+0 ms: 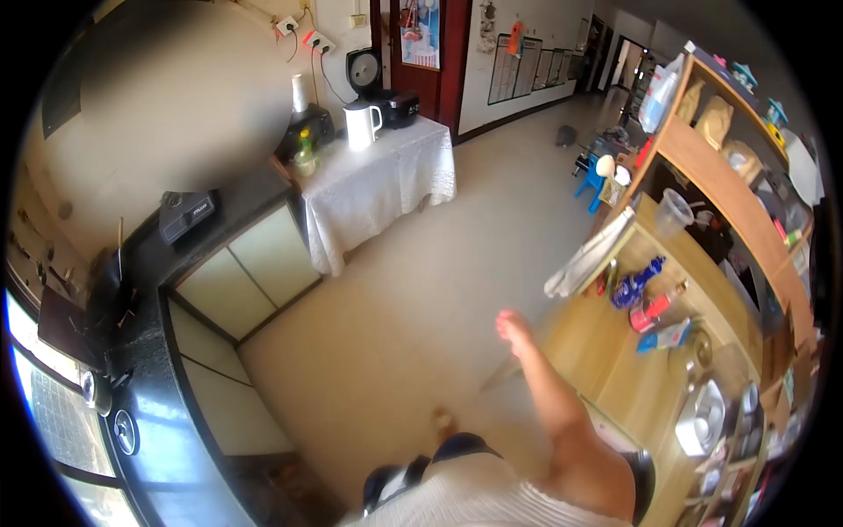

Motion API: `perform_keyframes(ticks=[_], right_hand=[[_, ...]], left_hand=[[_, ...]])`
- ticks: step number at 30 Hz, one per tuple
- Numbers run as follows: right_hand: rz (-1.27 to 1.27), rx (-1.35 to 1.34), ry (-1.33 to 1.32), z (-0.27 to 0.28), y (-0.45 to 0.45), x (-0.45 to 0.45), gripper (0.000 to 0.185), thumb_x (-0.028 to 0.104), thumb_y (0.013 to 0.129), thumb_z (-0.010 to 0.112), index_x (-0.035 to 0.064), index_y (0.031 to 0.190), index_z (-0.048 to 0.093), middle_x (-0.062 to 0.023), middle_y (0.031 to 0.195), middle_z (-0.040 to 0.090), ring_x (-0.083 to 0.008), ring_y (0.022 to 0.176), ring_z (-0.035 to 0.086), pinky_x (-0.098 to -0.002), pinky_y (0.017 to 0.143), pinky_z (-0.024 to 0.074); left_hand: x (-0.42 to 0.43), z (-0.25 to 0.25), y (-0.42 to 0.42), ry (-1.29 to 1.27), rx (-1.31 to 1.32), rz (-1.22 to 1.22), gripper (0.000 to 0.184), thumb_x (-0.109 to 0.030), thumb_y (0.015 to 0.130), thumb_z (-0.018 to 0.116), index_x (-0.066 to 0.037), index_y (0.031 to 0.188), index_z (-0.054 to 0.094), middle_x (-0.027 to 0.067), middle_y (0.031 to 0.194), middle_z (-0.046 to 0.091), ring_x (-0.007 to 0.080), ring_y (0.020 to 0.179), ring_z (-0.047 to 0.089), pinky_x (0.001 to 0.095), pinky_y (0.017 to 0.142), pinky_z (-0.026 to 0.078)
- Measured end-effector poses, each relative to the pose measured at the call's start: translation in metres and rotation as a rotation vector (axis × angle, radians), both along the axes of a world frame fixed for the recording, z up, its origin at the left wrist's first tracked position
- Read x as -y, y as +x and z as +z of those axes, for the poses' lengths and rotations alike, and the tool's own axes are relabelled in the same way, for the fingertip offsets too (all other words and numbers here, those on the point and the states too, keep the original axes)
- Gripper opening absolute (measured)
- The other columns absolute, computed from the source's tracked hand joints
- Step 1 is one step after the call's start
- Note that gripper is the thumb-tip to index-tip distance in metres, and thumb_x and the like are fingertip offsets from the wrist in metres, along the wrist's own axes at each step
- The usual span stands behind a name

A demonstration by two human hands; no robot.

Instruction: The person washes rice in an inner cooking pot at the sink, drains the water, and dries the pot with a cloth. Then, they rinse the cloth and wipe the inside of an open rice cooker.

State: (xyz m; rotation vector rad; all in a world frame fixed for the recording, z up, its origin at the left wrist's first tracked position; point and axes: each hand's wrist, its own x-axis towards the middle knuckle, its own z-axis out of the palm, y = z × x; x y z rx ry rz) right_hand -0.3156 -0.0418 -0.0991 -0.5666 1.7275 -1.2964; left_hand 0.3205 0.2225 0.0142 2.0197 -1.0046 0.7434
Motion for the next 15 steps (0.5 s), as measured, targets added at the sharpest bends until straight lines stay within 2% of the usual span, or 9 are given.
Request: perform_keyframes(ticks=[3, 5, 7, 9, 11, 12, 13, 14, 15], right_hand=[[-0.005, -0.088, 0.158, -0.012, -0.061, -0.006, 0.024, 0.02, 0.083, 0.06, 0.0083, 0.103, 0.055, -0.0051, 0.09, 0.062, -0.0139, 0.079, 0.058, -0.0289, 0.064, 0.0449], [-0.09, -0.025, 0.203, -0.024, -0.095, -0.01, 0.024, 0.023, 0.084, 0.058, 0.0081, 0.102, 0.055, -0.0063, 0.092, 0.063, -0.0151, 0.079, 0.059, -0.0306, 0.065, 0.0455], [-0.175, 0.028, 0.219, -0.033, -0.116, -0.02, 0.024, 0.025, 0.085, 0.057, 0.0081, 0.102, 0.055, -0.0076, 0.094, 0.063, -0.0163, 0.08, 0.059, -0.0321, 0.067, 0.0461], [-0.305, 0.066, 0.176, -0.04, -0.129, -0.048, 0.025, 0.027, 0.086, 0.056, 0.0085, 0.102, 0.054, -0.0089, 0.096, 0.063, -0.0177, 0.08, 0.059, -0.0332, 0.069, 0.0467], [-0.351, 0.109, -0.008, -0.034, -0.129, -0.083, 0.014, 0.016, 0.086, 0.053, 0.0049, 0.094, 0.058, -0.0049, 0.085, 0.063, -0.0152, 0.075, 0.061, -0.0252, 0.061, 0.0461], [-0.339, 0.095, -0.076, -0.03, -0.127, -0.114, 0.011, 0.012, 0.086, 0.052, 0.0055, 0.093, 0.058, -0.0051, 0.085, 0.062, -0.015, 0.074, 0.06, -0.0248, 0.06, 0.0457], [-0.272, 0.201, -0.503, -0.055, -0.131, -0.147, 0.011, 0.007, 0.084, 0.049, 0.0072, 0.091, 0.057, -0.0047, 0.089, 0.061, -0.0144, 0.073, 0.06, -0.0245, 0.059, 0.0451], [-0.344, 0.113, -0.416, -0.058, -0.132, -0.18, 0.01, 0.008, 0.084, 0.05, 0.0078, 0.091, 0.057, -0.004, 0.09, 0.06, -0.0139, 0.073, 0.059, -0.0244, 0.059, 0.0448], [-0.411, 0.035, -0.324, -0.056, -0.131, -0.208, 0.01, 0.01, 0.085, 0.05, 0.0084, 0.092, 0.057, -0.0033, 0.092, 0.06, -0.0133, 0.072, 0.059, -0.0243, 0.059, 0.0445]], left_hand=[[0.039, -0.056, -0.032, 0.163, -0.412, -0.129, 0.014, -0.013, 0.083, 0.057, -0.002, 0.085, 0.064, 0.0035, 0.076, 0.058, 0.0144, 0.067, 0.05, 0.0257, 0.06, 0.041], [0.058, -0.144, -0.027, 0.248, -1.014, -0.212, 0.023, -0.009, 0.078, 0.049, 0.003, 0.095, 0.058, 0.0084, 0.082, 0.06, 0.0161, 0.072, 0.055, 0.0296, 0.063, 0.046], [0.093, -0.157, -0.082, 0.523, -0.651, -0.342, 0.023, -0.017, 0.083, 0.05, 0.003, 0.086, 0.06, 0.009, 0.079, 0.062, 0.0167, 0.073, 0.056, 0.0302, 0.063, 0.047], [0.135, -0.197, -0.126, 0.086, -1.164, -0.578, 0.024, -0.017, 0.083, 0.052, 0.003, 0.089, 0.062, 0.0088, 0.081, 0.062, 0.0164, 0.074, 0.057, 0.0308, 0.063, 0.047], [0.182, -0.236, -0.148, -0.021, -1.59, -0.794, 0.02, -0.012, 0.082, 0.052, 0.002, 0.092, 0.063, 0.0086, 0.082, 0.062, 0.0155, 0.075, 0.057, 0.0288, 0.063, 0.047], [0.203, -0.218, -0.174, 0.263, -1.336, -0.943, 0.019, -0.008, 0.081, 0.052, 0.002, 0.093, 0.063, 0.0091, 0.083, 0.062, 0.0153, 0.077, 0.057, 0.0279, 0.063, 0.047], [0.218, -0.197, -0.197, 0.505, -1.045, -1.081, 0.019, -0.005, 0.08, 0.052, 0.002, 0.094, 0.063, 0.0095, 0.085, 0.062, 0.0152, 0.078, 0.057, 0.027, 0.064, 0.048], [0.236, -0.184, -0.212, 0.662, -0.911, -1.204, 0.017, -0.001, 0.078, 0.054, 0.001, 0.093, 0.063, 0.0102, 0.087, 0.062, 0.0148, 0.078, 0.058, 0.025, 0.065, 0.048], [0.256, -0.194, -0.227, 0.632, -1.26, -1.202, 0.017, -0.002, 0.078, 0.056, 0.0, 0.094, 0.063, 0.0101, 0.087, 0.062, 0.0169, 0.078, 0.058, 0.0291, 0.069, 0.048]])
